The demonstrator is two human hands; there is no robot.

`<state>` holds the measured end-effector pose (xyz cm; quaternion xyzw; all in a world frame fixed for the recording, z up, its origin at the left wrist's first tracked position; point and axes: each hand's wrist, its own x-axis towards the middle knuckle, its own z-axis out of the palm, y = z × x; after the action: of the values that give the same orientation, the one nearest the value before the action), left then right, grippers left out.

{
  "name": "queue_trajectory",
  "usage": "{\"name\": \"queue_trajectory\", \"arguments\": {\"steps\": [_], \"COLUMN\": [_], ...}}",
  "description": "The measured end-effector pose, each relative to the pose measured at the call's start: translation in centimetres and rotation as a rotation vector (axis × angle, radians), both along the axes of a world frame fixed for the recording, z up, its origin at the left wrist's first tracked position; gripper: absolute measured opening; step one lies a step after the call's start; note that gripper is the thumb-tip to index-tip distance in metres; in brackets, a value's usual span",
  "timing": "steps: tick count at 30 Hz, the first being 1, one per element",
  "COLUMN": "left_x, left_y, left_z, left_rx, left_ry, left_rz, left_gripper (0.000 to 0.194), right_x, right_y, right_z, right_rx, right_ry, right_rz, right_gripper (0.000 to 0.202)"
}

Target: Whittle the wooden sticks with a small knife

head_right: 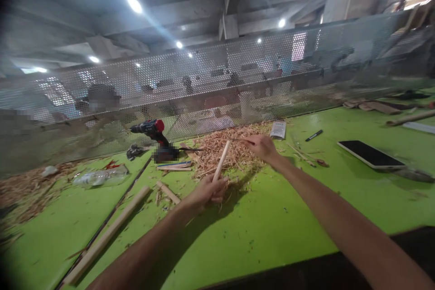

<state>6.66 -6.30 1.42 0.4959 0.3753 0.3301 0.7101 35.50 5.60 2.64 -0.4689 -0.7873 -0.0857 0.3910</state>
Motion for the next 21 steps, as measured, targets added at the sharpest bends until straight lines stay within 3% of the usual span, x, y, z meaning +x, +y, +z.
{"name": "queue_trajectory", "arguments": {"steps": [3, 5, 8, 13, 17, 21], "left_x": [0.1, 0.0, -0.2, -0.2, -0.9, -1.9], "left_y": [-0.1, 0.2, 0.7, 0.5, -1.7, -4.9], "left_z": [-0.2, -0.2, 0.2, 2.1, 3.7, 4.1], "left_rx": [0.01, -0.001, -0.013, -0.006, 0.021, 0.067], "left_ry": [-0.061, -0.115, -0.171, -0.288, -0.347, -0.338], "left_rz": [-0.036, -0.022, 0.026, 0.053, 0.034, 0.104], "left_gripper": [0.046, 0.055, 0.067, 0.071, 0.07, 0.069], "right_x": [2.4, 2.8, 1.1, -4.1, -7.6, -10.1], "right_y": [0.5, 0.5, -0.1, -3.2, -6.1, -9.0], "right_z": [0.7, 1.2, 1.9, 3.6, 4.2, 3.1], "right_rx": [-0.02, -0.021, -0.058, -0.151, -0.164, -0.051], "right_ry": [0.162, 0.252, 0.308, 0.241, 0.101, 0.041], "right_rz": [-0.165, -0.153, 0.01, 0.295, 0.469, 0.578], "right_gripper": [0.043, 0.04, 0.041, 0.054, 0.053, 0.044]}}
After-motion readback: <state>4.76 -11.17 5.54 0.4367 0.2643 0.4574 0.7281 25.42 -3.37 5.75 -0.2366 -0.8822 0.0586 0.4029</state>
